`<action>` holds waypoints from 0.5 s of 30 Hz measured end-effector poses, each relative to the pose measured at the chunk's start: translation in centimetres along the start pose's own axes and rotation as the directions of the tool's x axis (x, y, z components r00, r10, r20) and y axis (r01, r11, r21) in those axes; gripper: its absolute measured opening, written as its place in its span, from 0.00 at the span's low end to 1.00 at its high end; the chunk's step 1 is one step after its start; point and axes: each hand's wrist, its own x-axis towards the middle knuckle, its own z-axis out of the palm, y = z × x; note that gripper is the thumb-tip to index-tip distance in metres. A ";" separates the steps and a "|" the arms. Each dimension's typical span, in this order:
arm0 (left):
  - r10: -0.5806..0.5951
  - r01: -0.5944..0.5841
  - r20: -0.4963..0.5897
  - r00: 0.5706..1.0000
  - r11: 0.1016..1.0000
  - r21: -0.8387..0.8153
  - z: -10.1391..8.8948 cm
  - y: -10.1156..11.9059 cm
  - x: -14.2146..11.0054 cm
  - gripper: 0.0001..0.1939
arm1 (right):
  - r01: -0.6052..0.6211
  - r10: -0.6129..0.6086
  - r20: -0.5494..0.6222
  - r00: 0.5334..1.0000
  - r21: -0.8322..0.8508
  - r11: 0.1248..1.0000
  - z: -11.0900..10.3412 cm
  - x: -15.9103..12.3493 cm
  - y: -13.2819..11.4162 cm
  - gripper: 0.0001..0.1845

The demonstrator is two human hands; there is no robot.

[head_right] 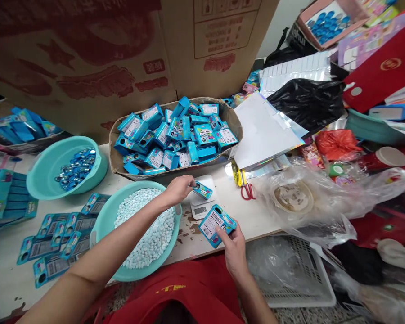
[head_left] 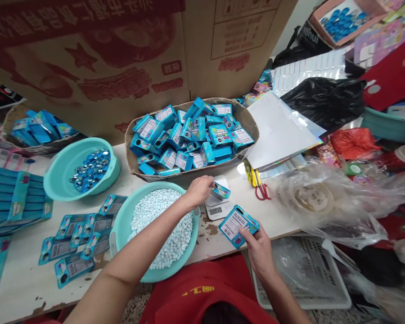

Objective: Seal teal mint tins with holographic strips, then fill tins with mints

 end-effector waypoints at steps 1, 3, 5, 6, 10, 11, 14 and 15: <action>0.015 -0.017 0.022 1.000 0.997 0.072 0.3 0.5 0.6 0.12 | 0.003 -0.003 -0.010 1.000 0.008 1.000 -0.3 0.1 0.0 0.21; 0.040 -0.049 0.060 0.997 0.987 0.153 0.7 1.0 1.4 0.13 | 0.007 -0.007 -0.026 1.000 0.022 1.000 -0.8 0.2 0.1 0.20; 0.075 -0.085 0.067 0.995 0.981 0.176 1.0 1.1 1.6 0.14 | 0.002 0.000 -0.036 0.999 0.041 0.999 -1.3 0.3 0.3 0.19; 0.091 -0.101 0.061 0.994 0.979 0.176 1.1 1.1 1.6 0.14 | -0.004 0.006 -0.040 0.999 0.052 0.999 -1.5 0.4 0.3 0.19; 0.129 -0.132 0.030 0.991 0.979 0.155 1.4 0.9 1.6 0.18 | -0.020 0.026 -0.070 0.997 0.080 0.997 -1.7 0.6 0.4 0.20; 0.135 -0.137 0.025 0.990 0.980 0.145 1.5 0.8 1.7 0.18 | -0.019 0.025 -0.079 0.997 0.076 0.997 -1.7 0.6 0.3 0.20; 0.146 -0.145 0.006 0.989 0.983 0.114 1.9 0.7 1.8 0.17 | -0.006 0.012 -0.081 0.997 0.064 0.998 -1.5 0.6 0.1 0.20; 0.148 -0.146 -0.006 0.989 0.984 0.105 2.0 0.7 1.8 0.17 | -0.001 0.005 -0.073 0.997 0.061 0.998 -1.4 0.6 0.1 0.20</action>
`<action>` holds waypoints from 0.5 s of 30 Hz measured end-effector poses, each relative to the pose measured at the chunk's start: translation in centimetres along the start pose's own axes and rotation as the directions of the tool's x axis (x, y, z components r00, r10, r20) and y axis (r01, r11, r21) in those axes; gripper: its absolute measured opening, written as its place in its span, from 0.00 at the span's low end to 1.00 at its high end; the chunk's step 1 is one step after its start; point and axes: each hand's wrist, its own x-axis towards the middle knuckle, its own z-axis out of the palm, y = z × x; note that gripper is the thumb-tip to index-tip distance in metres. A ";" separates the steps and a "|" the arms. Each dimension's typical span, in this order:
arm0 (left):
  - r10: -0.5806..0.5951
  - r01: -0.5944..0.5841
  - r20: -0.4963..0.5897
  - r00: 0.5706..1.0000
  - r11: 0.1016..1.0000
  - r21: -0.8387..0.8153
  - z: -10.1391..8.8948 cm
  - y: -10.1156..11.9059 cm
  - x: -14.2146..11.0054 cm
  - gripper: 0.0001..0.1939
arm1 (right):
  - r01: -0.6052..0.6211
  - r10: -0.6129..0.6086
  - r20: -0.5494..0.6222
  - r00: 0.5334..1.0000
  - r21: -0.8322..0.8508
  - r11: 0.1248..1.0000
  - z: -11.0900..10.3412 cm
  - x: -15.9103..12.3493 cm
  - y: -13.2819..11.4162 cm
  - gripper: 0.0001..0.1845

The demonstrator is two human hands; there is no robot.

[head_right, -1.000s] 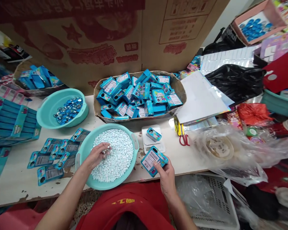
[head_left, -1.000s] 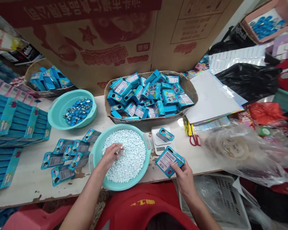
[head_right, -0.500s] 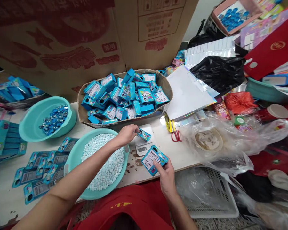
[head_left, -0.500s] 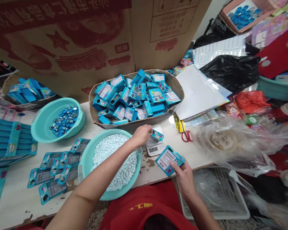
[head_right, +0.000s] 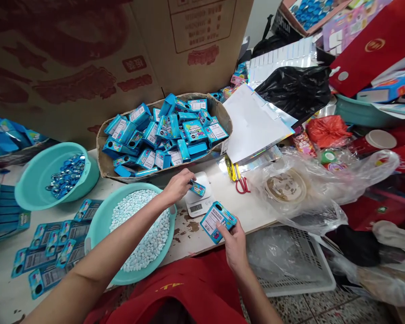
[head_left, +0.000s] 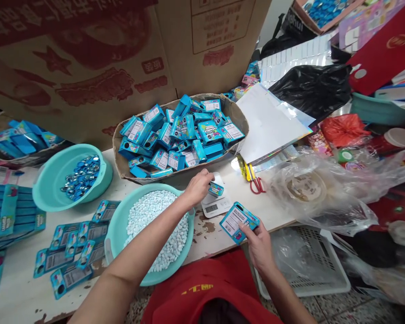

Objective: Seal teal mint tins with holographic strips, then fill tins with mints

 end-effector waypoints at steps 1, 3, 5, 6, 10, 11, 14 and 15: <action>-0.002 0.002 -0.017 1.000 1.000 -0.011 0.0 0.0 0.0 0.16 | 0.006 -0.006 0.009 1.000 -0.003 1.000 0.1 0.0 0.0 0.20; -0.019 0.015 -0.073 0.997 0.999 -0.044 -0.2 0.0 -0.3 0.15 | 0.014 -0.014 0.024 1.000 -0.010 1.000 0.1 0.0 0.0 0.20; -0.058 0.042 -0.156 0.986 0.993 -0.106 -0.6 -0.3 -1.0 0.12 | 0.015 -0.014 0.026 1.000 -0.017 1.000 0.1 0.0 0.1 0.20; -0.088 0.058 -0.204 0.975 0.987 -0.149 -0.8 -0.6 -1.7 0.11 | 0.014 -0.013 0.020 1.000 -0.018 1.000 0.1 0.0 0.1 0.21; -0.267 0.163 -0.341 0.901 0.939 -0.304 -1.2 -3.5 -6.6 0.08 | 0.009 -0.009 -0.018 1.000 -0.021 1.000 -0.2 0.0 -0.2 0.22; -0.327 0.220 -0.341 0.882 0.923 -0.315 -0.9 -4.6 -8.3 0.08 | 0.007 -0.007 -0.023 1.000 -0.018 1.000 -0.3 0.0 -0.2 0.22; -0.504 0.450 -0.303 0.808 0.862 -0.234 0.5 -8.2 -13.7 0.09 | -0.005 0.005 -0.042 0.999 -0.011 1.000 -0.3 -0.1 -0.5 0.23; -0.523 0.493 -0.308 0.794 0.852 -0.176 1.2 -9.2 -15.2 0.10 | -0.009 0.009 -0.049 0.999 -0.013 1.000 -0.3 -0.1 -0.6 0.23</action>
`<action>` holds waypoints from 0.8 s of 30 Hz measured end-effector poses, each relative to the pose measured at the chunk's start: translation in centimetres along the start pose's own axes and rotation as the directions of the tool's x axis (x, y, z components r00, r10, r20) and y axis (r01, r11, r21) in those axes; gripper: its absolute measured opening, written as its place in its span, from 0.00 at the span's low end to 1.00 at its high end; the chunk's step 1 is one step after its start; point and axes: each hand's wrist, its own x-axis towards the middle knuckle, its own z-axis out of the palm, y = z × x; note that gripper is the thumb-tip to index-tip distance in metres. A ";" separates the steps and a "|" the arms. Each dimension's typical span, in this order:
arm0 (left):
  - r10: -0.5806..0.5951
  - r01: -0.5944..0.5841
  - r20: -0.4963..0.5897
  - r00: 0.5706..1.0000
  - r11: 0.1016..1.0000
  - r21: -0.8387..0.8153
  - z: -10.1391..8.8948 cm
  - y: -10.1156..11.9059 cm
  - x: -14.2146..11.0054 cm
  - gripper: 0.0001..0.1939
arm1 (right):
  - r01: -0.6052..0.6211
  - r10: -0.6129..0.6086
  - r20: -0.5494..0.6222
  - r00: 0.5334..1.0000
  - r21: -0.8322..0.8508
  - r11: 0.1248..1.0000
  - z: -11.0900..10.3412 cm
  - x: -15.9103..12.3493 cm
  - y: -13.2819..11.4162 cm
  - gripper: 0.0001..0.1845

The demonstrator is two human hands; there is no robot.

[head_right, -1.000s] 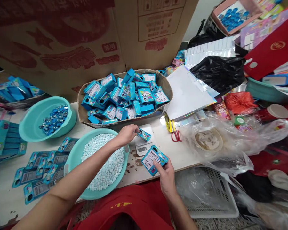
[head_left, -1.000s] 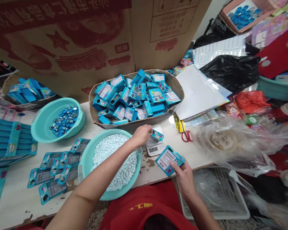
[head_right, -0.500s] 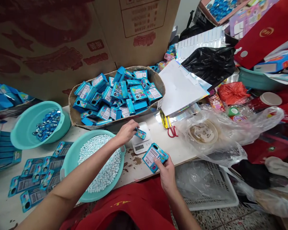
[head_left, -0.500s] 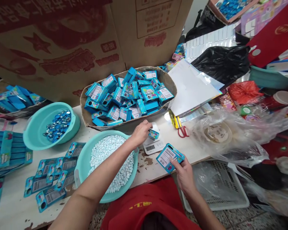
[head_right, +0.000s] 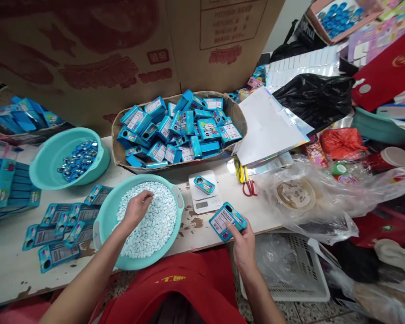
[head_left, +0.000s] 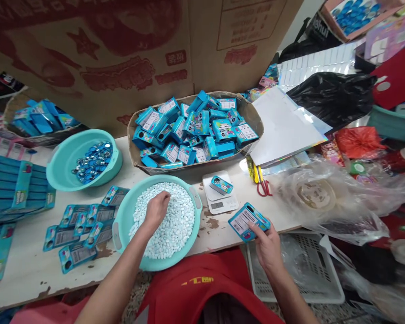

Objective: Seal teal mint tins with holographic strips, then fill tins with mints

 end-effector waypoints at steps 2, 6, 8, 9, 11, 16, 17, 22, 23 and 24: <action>0.000 0.005 -0.037 0.999 0.992 0.127 0.3 -2.8 -1.3 0.12 | -0.008 0.008 -0.008 1.000 -0.011 1.000 0.3 -0.2 -0.2 0.23; -0.075 0.107 -0.123 0.990 0.953 0.282 1.3 -4.7 -2.3 0.23 | -0.014 0.017 0.054 0.998 -0.054 0.998 1.3 -0.8 -0.3 0.23; -0.164 0.187 -0.102 0.981 0.938 0.292 1.8 -4.2 -2.4 0.25 | -0.003 0.009 0.088 0.996 -0.069 0.998 1.9 -1.1 -0.2 0.23; -0.200 0.213 -0.076 0.977 0.935 0.282 2.0 -3.8 -2.5 0.25 | 0.010 -0.002 0.101 0.995 -0.079 0.997 2.2 -1.2 -0.1 0.23; -0.236 0.233 -0.018 0.971 0.940 0.248 2.5 -2.8 -3.0 0.25 | 0.057 -0.039 0.137 0.990 -0.128 0.990 2.9 -1.5 0.0 0.23; -0.185 0.180 0.019 0.983 0.975 0.130 3.5 -2.0 -4.8 0.18 | 0.240 -0.131 0.320 0.938 -0.330 0.913 5.8 -3.0 -0.5 0.24; -0.191 0.192 -0.008 0.981 0.979 0.069 3.6 -2.3 -5.0 0.15 | 0.276 -0.144 0.358 0.922 -0.351 0.894 6.5 -3.4 -0.7 0.25; -0.388 0.300 -0.071 0.919 0.804 -0.512 2.3 -3.1 -5.0 0.10 | 0.519 -0.258 0.555 0.791 -0.387 0.762 10.4 -5.0 -1.0 0.21; -0.440 0.326 -0.018 0.898 0.692 -0.644 1.6 -2.9 -5.0 0.13 | 0.583 -0.298 0.592 0.748 -0.373 0.721 11.1 -5.3 -0.9 0.20; -0.473 0.338 0.042 0.880 0.563 -0.755 0.9 -2.5 -5.0 0.14 | 0.642 -0.332 0.630 0.702 -0.358 0.678 11.7 -5.5 -0.7 0.19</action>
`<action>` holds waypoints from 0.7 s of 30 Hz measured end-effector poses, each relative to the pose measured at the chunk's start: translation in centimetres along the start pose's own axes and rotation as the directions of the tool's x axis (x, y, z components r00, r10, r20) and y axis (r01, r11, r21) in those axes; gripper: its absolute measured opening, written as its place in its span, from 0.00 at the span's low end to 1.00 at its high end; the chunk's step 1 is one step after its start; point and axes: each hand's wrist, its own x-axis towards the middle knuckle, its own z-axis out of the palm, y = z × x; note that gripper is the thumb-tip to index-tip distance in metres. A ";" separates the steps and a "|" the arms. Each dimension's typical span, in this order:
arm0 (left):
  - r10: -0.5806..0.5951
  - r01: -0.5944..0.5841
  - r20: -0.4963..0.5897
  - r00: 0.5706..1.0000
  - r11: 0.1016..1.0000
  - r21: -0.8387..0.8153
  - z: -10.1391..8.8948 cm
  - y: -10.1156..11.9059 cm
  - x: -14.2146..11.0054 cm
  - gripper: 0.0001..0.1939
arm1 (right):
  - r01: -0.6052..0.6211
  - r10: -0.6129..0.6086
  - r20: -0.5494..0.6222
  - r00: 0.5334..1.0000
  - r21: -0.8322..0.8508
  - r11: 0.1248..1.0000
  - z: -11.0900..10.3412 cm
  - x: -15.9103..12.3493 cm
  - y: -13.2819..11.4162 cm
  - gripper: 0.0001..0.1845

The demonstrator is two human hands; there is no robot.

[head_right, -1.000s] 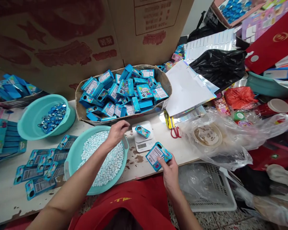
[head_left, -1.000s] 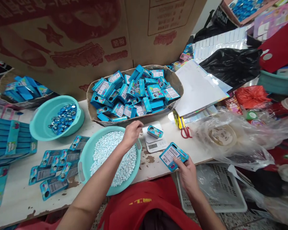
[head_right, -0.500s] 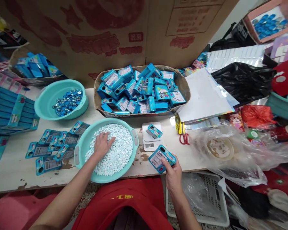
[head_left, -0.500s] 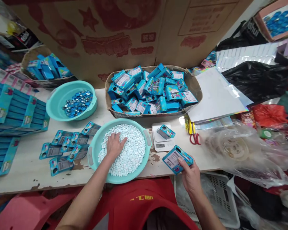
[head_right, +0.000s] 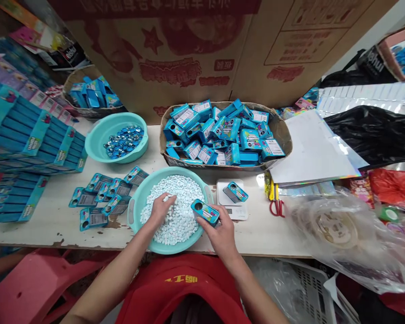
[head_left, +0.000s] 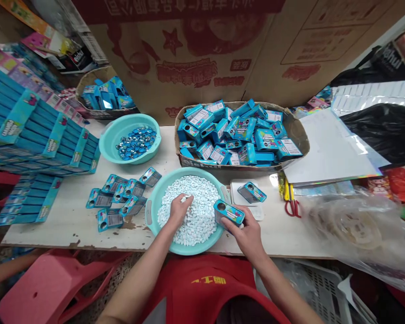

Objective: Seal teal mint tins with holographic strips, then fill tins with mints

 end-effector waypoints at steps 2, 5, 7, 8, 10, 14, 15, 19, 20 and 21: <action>-0.057 0.068 0.046 0.997 0.961 -0.268 -0.4 1.9 -0.8 0.15 | 0.100 -0.097 0.049 0.994 -0.064 0.993 1.4 0.2 -0.4 0.17; 0.040 -0.002 0.062 0.997 0.852 -0.524 -0.6 4.7 -2.3 0.12 | 0.201 -0.183 0.122 0.976 -0.157 0.967 3.5 0.5 -0.8 0.16; 0.097 -0.042 0.056 0.994 0.784 -0.619 -0.5 6.1 -2.9 0.11 | 0.282 -0.251 0.158 0.955 -0.217 0.935 4.6 0.6 -1.0 0.14; 0.105 -0.051 0.044 0.993 0.758 -0.651 -0.3 6.6 -3.1 0.11 | 0.321 -0.283 0.178 0.942 -0.240 0.916 5.1 0.7 -1.1 0.14; 0.093 -0.070 -0.003 0.996 0.724 -0.687 0.0 7.2 -3.1 0.12 | 0.378 -0.331 0.207 0.921 -0.265 0.887 5.7 0.8 -1.3 0.13; 0.083 -0.096 -0.052 0.995 0.728 -0.679 0.4 7.4 -2.9 0.12 | 0.390 -0.326 0.249 0.912 -0.286 0.875 6.0 1.0 -1.5 0.14; 0.085 -0.086 -0.035 0.996 0.740 -0.667 0.5 7.4 -2.8 0.12 | 0.377 -0.307 0.259 0.916 -0.290 0.880 5.9 1.1 -1.5 0.14; 0.077 -0.098 -0.061 0.995 0.771 -0.630 0.8 7.2 -2.7 0.12 | 0.321 -0.246 0.274 0.930 -0.276 0.906 5.2 1.4 -1.8 0.14; 0.079 -0.109 -0.076 0.994 0.770 -0.628 0.8 7.3 -2.8 0.12 | 0.311 -0.241 0.266 0.933 -0.263 0.913 5.0 1.4 -1.9 0.14; 0.081 -0.114 -0.081 0.993 0.770 -0.628 0.9 7.4 -2.8 0.12 | 0.301 -0.238 0.251 0.938 -0.251 0.920 4.8 1.5 -2.0 0.15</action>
